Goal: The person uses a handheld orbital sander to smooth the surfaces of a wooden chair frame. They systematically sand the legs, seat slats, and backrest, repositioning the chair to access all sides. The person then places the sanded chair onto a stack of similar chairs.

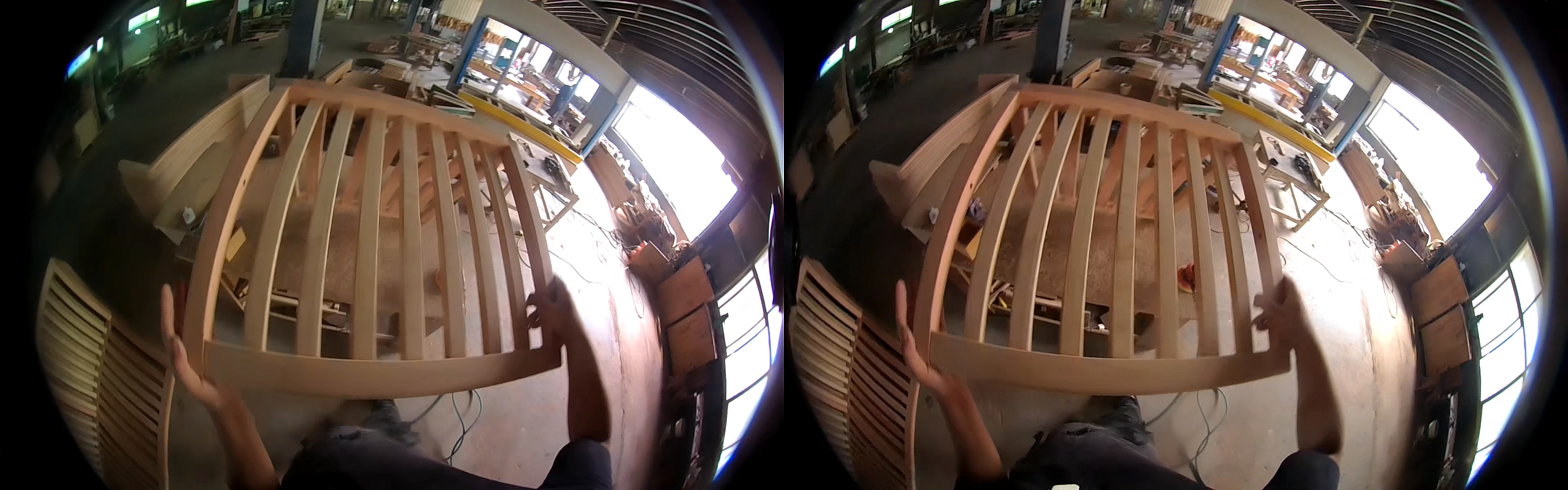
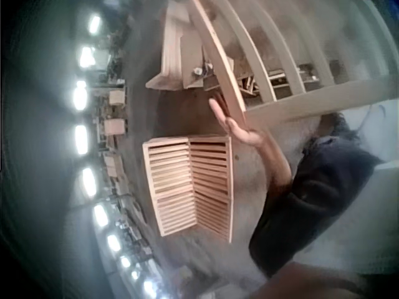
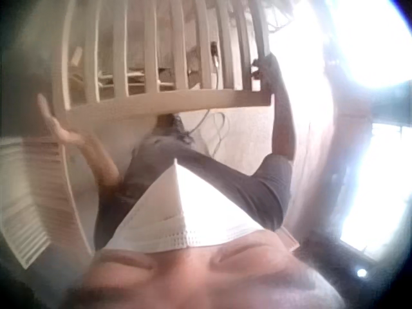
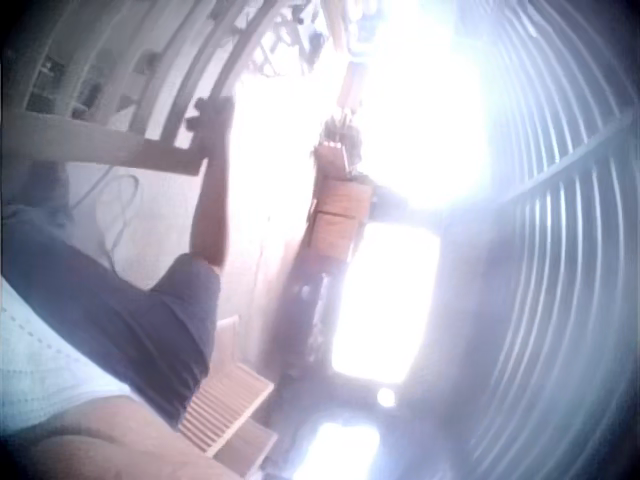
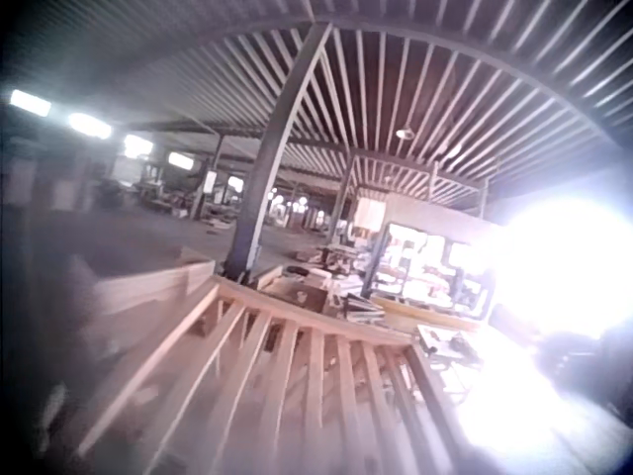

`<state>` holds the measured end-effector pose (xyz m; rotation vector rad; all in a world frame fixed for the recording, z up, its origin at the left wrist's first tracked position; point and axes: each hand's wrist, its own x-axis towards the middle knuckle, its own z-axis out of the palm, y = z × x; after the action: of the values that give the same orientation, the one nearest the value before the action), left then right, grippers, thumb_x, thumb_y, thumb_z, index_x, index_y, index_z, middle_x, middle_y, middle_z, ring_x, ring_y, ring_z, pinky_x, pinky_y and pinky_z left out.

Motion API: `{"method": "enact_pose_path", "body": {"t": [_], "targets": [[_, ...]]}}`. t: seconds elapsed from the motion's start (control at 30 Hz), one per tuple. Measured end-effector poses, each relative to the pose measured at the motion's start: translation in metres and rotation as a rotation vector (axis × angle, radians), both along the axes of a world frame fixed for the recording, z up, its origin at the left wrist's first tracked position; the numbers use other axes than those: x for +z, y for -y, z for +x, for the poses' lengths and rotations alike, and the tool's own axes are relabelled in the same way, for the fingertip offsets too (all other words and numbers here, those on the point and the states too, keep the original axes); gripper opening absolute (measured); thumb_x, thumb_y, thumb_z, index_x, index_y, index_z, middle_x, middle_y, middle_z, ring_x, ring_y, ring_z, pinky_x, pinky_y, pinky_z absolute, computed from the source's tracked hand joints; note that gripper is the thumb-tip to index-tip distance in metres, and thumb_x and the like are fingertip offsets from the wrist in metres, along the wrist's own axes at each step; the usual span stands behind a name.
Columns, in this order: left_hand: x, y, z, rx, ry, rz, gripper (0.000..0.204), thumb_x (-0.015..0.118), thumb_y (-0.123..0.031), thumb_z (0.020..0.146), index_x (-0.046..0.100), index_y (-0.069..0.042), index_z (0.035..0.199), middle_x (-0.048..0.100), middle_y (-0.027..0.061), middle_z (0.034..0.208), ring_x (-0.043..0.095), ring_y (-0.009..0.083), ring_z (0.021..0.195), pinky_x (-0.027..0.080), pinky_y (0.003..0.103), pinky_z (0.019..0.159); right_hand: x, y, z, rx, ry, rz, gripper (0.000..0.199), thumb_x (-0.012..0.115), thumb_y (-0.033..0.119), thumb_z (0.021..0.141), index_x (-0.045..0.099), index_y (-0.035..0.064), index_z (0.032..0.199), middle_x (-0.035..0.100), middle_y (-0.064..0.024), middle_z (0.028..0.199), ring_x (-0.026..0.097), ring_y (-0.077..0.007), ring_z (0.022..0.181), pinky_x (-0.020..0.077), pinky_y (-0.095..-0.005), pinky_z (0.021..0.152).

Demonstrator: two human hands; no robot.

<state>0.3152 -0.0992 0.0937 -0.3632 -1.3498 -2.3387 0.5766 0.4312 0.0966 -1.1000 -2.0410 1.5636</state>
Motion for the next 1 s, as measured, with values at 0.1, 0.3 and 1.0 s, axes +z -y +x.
{"method": "enact_pose_path", "body": {"t": [0.1, 0.3, 1.0], "targets": [[-0.061, 0.075, -0.043, 0.023, 0.375, -0.069, 0.061, 0.062, -0.046, 0.102, 0.061, 0.004, 0.139, 0.066, 0.0225, 0.132, 0.065, 0.0282, 0.120, 0.056, 0.039, 0.095, -0.050, 0.082, -0.005, -0.093, -0.117, -0.085, 0.048, 0.071, 0.005, 0.092, 0.042, 0.0072, 0.130, 0.063, -0.0128, 0.085, 0.064, -0.0251, 0.050, 0.0531, -0.0391, 0.040], [-0.135, 0.156, -0.086, -0.167, 0.486, -0.563, 0.056, 0.079, -0.053, 0.094, 0.066, -0.002, 0.112, 0.068, 0.0057, 0.085, 0.067, 0.0159, 0.073, 0.054, 0.032, 0.067, -0.177, 0.204, 0.004, -0.179, -0.274, -0.199, 0.047, 0.071, 0.002, 0.093, 0.041, 0.0079, 0.128, 0.061, -0.0088, 0.086, 0.064, -0.0185, 0.056, 0.0548, -0.0314, 0.049], [-0.280, 0.084, -0.146, -0.063, 0.750, -0.633, 0.026, 0.078, -0.019, 0.077, 0.054, -0.010, 0.078, 0.051, -0.0038, 0.065, 0.050, 0.0070, 0.052, 0.038, 0.028, 0.046, -0.185, 0.117, -0.132, -0.302, -0.098, -0.161, 0.008, 0.066, 0.002, 0.083, 0.061, 0.0044, 0.077, 0.061, -0.0042, 0.066, 0.061, -0.0153, 0.053, 0.0473, -0.0310, 0.048]]}}
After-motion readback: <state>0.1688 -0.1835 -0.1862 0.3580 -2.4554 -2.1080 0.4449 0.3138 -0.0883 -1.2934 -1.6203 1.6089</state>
